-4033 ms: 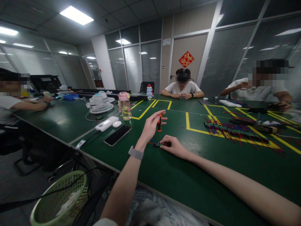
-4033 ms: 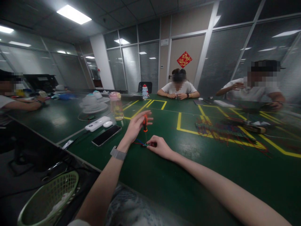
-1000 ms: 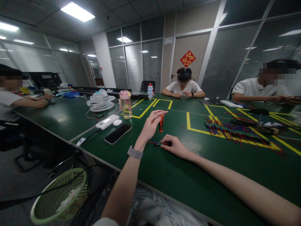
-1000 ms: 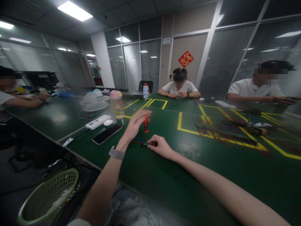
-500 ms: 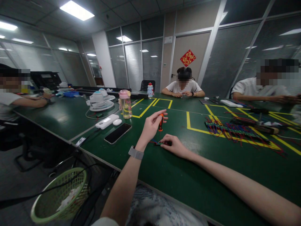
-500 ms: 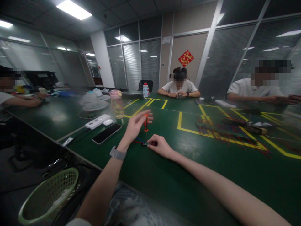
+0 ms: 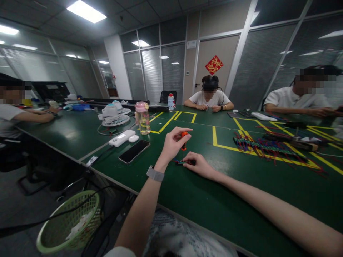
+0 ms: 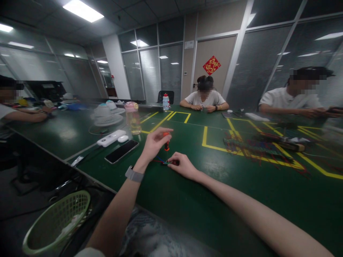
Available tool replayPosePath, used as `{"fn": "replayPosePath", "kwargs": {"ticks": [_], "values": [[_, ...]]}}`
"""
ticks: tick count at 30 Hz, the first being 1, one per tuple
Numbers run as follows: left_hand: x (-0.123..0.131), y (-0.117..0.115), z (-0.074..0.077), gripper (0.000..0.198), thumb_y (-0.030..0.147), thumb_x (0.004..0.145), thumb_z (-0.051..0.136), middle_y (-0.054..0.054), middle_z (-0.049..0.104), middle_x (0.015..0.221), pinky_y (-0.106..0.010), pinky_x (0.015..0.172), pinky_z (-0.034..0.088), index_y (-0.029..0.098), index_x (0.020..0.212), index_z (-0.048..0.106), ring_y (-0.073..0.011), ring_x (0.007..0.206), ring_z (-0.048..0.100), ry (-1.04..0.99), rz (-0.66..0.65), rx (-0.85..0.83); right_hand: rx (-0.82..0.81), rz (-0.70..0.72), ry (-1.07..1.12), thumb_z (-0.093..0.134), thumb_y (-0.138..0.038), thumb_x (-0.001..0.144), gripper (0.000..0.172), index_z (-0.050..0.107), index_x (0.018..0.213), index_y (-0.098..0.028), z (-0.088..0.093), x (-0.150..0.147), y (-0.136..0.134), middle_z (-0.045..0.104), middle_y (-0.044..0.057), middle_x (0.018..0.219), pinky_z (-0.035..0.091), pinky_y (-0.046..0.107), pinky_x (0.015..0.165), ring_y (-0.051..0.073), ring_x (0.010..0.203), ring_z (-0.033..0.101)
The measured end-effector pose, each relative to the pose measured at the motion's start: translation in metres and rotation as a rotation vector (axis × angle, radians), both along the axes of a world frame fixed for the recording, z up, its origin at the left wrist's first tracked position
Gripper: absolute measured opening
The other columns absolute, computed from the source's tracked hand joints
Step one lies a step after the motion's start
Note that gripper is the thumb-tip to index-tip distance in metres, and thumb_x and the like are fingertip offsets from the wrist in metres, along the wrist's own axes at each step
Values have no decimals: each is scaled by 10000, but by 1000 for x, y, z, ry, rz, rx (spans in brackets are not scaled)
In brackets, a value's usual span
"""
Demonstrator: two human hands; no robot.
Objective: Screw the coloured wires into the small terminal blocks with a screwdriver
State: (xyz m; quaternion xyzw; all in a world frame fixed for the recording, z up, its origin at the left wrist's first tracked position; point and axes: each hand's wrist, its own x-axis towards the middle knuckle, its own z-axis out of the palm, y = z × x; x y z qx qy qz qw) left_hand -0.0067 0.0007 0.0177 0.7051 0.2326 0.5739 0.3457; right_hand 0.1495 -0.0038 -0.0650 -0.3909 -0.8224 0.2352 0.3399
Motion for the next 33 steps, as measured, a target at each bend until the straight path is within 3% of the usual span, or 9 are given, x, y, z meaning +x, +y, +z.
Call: {"fn": "replayPosePath", "kwargs": {"ticks": [2, 7, 11, 14, 19, 23, 26, 29, 33], "values": [[0, 1, 0, 241, 310, 802, 617, -64, 581, 1064, -235, 753, 492, 210, 1009, 687, -140, 897, 583, 23, 51, 39, 6, 2, -2, 634, -220, 775, 137, 707, 876, -164, -1, 0, 1, 582, 32, 807, 452, 263, 640, 126, 678, 540], [1, 6, -4, 327, 311, 887, 479, -85, 587, 1151, -295, 804, 514, 206, 1176, 591, -172, 971, 605, -63, -95, -51, 17, 2, -1, 631, -229, 780, 142, 706, 884, -169, -4, 1, 3, 585, 30, 809, 445, 256, 626, 123, 676, 540], [0, 6, -4, 274, 312, 789, 635, -58, 620, 966, -272, 759, 504, 189, 1032, 663, -145, 842, 601, -16, 74, 24, 23, 8, -3, 633, -234, 780, 143, 710, 885, -174, -4, 1, 2, 590, 32, 811, 452, 263, 643, 127, 686, 543], [-1, 3, -2, 206, 315, 785, 639, -59, 581, 1026, -248, 790, 484, 212, 954, 698, -157, 945, 571, 24, 161, 107, 21, 5, -2, 633, -233, 779, 140, 712, 877, -171, -3, 0, 2, 589, 33, 806, 455, 265, 646, 129, 685, 544], [2, 3, -1, 316, 313, 903, 441, -87, 607, 1115, -300, 798, 522, 193, 1146, 604, -172, 955, 620, -55, -74, -36, 12, 7, 6, 628, -227, 780, 144, 710, 881, -165, -3, 1, 2, 589, 36, 817, 455, 264, 642, 130, 687, 545], [0, 5, 6, 316, 329, 866, 511, -85, 655, 1001, -316, 763, 534, 159, 1116, 602, -168, 831, 657, 37, -72, -49, 12, 11, 2, 630, -223, 778, 135, 707, 872, -163, -3, 1, 1, 589, 35, 817, 455, 264, 643, 128, 683, 544], [-7, 2, 22, 259, 319, 870, 502, -65, 663, 948, -285, 711, 509, 180, 1054, 622, -160, 788, 640, 360, 23, 149, 18, 9, -3, 629, -216, 776, 126, 705, 859, -158, -2, 1, 1, 594, 39, 819, 453, 267, 639, 128, 674, 542], [-12, 1, 36, 229, 275, 898, 441, -76, 642, 904, -289, 705, 454, 170, 1000, 617, -169, 780, 603, 733, 213, 510, 26, 11, 1, 629, -206, 772, 123, 704, 853, -152, -2, 0, 1, 592, 41, 811, 450, 265, 634, 129, 667, 539], [-17, 5, 38, 290, 275, 923, 356, -106, 595, 824, -315, 676, 386, 116, 991, 589, -204, 773, 559, 1056, 475, 990, 29, 10, 10, 628, -192, 768, 118, 702, 846, -145, -4, 0, 2, 585, 38, 793, 440, 256, 619, 125, 658, 531]]}}
